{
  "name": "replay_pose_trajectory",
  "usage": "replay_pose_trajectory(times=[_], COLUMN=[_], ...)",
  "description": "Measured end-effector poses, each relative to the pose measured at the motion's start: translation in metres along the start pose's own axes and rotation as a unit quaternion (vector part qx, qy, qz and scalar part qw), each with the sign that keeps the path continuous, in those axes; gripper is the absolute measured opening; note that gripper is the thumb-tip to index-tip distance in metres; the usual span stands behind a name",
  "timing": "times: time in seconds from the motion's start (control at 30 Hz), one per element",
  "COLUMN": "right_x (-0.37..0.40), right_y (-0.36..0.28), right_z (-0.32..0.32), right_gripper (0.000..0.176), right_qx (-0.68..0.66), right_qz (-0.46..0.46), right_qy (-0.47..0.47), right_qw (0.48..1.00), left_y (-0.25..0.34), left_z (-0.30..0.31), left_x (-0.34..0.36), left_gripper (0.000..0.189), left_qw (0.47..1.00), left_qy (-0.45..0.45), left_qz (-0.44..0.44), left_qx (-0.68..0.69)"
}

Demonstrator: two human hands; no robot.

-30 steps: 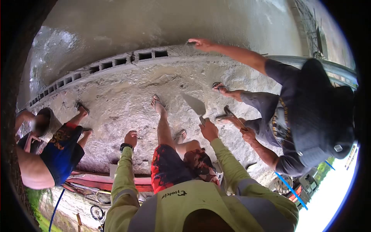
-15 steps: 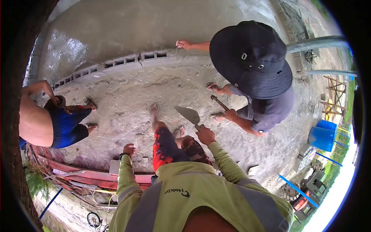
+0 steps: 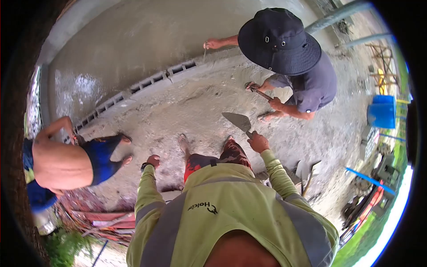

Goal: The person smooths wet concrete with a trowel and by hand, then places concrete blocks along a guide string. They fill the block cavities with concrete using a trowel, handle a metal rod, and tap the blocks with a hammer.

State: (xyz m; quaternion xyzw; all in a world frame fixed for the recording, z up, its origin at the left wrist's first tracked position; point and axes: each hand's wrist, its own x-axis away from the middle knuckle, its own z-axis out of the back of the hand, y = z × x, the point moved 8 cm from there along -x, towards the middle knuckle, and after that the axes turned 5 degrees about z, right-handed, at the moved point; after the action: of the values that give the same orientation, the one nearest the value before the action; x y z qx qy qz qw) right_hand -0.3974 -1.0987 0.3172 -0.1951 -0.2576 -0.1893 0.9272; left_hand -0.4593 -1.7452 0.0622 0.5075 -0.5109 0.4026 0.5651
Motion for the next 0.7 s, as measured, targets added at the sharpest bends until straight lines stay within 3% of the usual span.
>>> replay_pose_trajectory(times=[0.07,0.1,0.17,0.2,0.23,0.27,0.33,0.37,0.43,0.6,0.63,0.7], right_x=[-0.001,-0.006,0.004,0.016,0.022,0.024,0.038,0.047,0.046,0.097,0.103,0.112], right_y=[-0.001,0.012,-0.003,-0.006,-0.001,0.011,0.016,0.026,0.072,0.057,0.063,0.067], right_z=[-0.017,-0.042,-0.057,-0.053,-0.066,-0.078,-0.090,-0.103,-0.154,-0.160,-0.171,-0.184], right_gripper=[0.042,0.045,0.049,0.054,0.056,0.057,0.056,0.050,0.035,0.027,0.025,0.023], right_qx=[-0.015,-0.029,-0.038,-0.089,-0.110,-0.129,-0.134,-0.188,-0.245,-0.359,-0.376,-0.446], right_qz=[-0.039,-0.040,-0.035,-0.128,-0.158,-0.186,-0.206,-0.241,-0.263,-0.363,-0.390,-0.414], right_qy=[0.007,0.020,0.027,0.024,0.025,0.029,0.051,0.054,0.066,0.080,0.079,0.084], right_qw=[0.999,0.999,0.998,0.988,0.981,0.974,0.968,0.951,0.931,0.856,0.837,0.789], left_y=[0.037,0.066,0.088,0.098,0.118,0.127,0.133,0.109,0.112,0.117,0.125,0.128], left_z=[0.020,0.014,0.046,0.063,0.045,0.042,0.046,0.067,0.062,0.050,0.046,0.045], left_x=[-0.012,0.029,0.012,0.003,0.054,0.058,0.055,-0.021,-0.004,-0.006,0.009,-0.002], left_gripper=[0.042,0.043,0.043,0.043,0.042,0.042,0.041,0.041,0.040,0.036,0.036,0.035], left_qw=[0.978,0.950,0.949,0.949,0.948,0.946,0.976,0.985,0.991,0.991,0.975,0.982], left_qy=[-0.055,0.047,0.042,0.038,0.071,0.070,0.026,-0.127,-0.115,-0.055,-0.038,-0.054], left_qz=[-0.103,-0.127,-0.151,-0.174,-0.194,-0.196,-0.173,-0.035,-0.036,-0.074,-0.132,-0.105], left_qx=[-0.171,-0.282,-0.274,-0.259,-0.243,-0.248,-0.131,0.113,0.060,-0.097,-0.174,-0.147])
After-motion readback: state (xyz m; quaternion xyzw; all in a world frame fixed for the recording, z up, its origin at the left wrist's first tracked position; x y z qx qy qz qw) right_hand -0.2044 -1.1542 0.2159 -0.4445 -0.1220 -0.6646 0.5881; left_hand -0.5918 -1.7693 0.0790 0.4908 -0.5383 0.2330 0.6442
